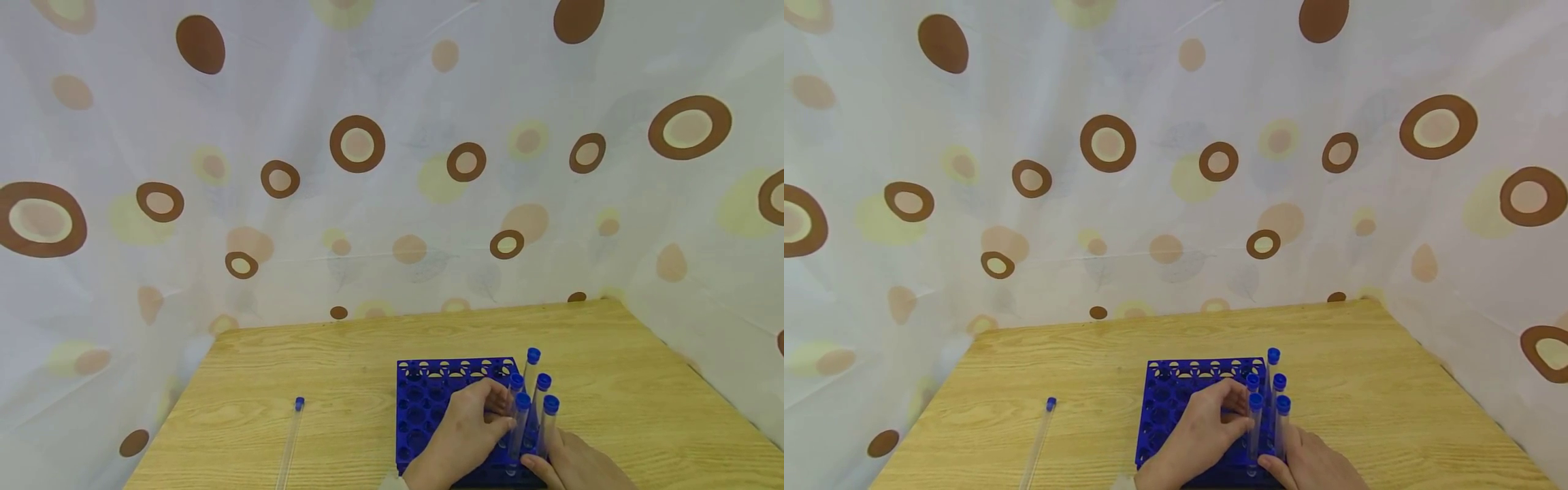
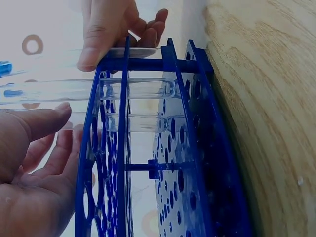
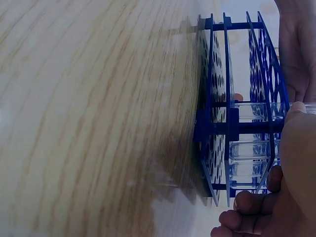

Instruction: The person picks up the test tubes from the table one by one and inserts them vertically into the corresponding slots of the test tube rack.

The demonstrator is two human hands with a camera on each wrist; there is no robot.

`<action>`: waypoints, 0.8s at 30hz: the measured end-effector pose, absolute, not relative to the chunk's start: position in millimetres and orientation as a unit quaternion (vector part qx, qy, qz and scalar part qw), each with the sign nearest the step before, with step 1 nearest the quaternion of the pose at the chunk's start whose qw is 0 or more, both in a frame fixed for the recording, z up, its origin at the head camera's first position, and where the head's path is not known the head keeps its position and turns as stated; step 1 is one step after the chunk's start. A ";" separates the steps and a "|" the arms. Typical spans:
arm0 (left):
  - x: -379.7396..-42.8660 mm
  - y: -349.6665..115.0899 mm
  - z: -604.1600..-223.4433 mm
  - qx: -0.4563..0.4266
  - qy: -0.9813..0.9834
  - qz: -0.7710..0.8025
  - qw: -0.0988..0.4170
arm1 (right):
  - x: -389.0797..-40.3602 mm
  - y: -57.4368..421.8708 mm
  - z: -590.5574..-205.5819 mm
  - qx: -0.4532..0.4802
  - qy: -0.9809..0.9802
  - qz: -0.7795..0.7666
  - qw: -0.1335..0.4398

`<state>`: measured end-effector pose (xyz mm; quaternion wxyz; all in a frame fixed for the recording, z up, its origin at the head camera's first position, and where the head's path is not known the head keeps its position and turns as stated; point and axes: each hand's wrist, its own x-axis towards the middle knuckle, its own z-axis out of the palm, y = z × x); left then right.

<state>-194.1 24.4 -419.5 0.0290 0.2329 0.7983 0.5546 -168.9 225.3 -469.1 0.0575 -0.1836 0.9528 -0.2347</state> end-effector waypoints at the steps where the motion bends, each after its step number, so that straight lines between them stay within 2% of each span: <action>1: -194.0 24.2 -419.9 0.232 0.799 0.554 0.031 | -168.9 225.3 -469.3 -0.181 0.953 -0.236 0.060; 7: -193.2 18.0 -416.7 0.247 0.806 0.538 0.019 | -169.8 226.3 -470.6 -0.182 0.954 -0.229 0.060; 16: -194.1 -17.3 -398.8 0.265 0.801 0.536 -0.034 | -169.4 226.4 -472.4 -0.219 0.957 -0.187 -0.024; 24: -194.1 -54.7 -382.2 0.221 0.793 0.567 -0.047 | -169.1 225.7 -471.8 -0.219 0.958 -0.187 -0.011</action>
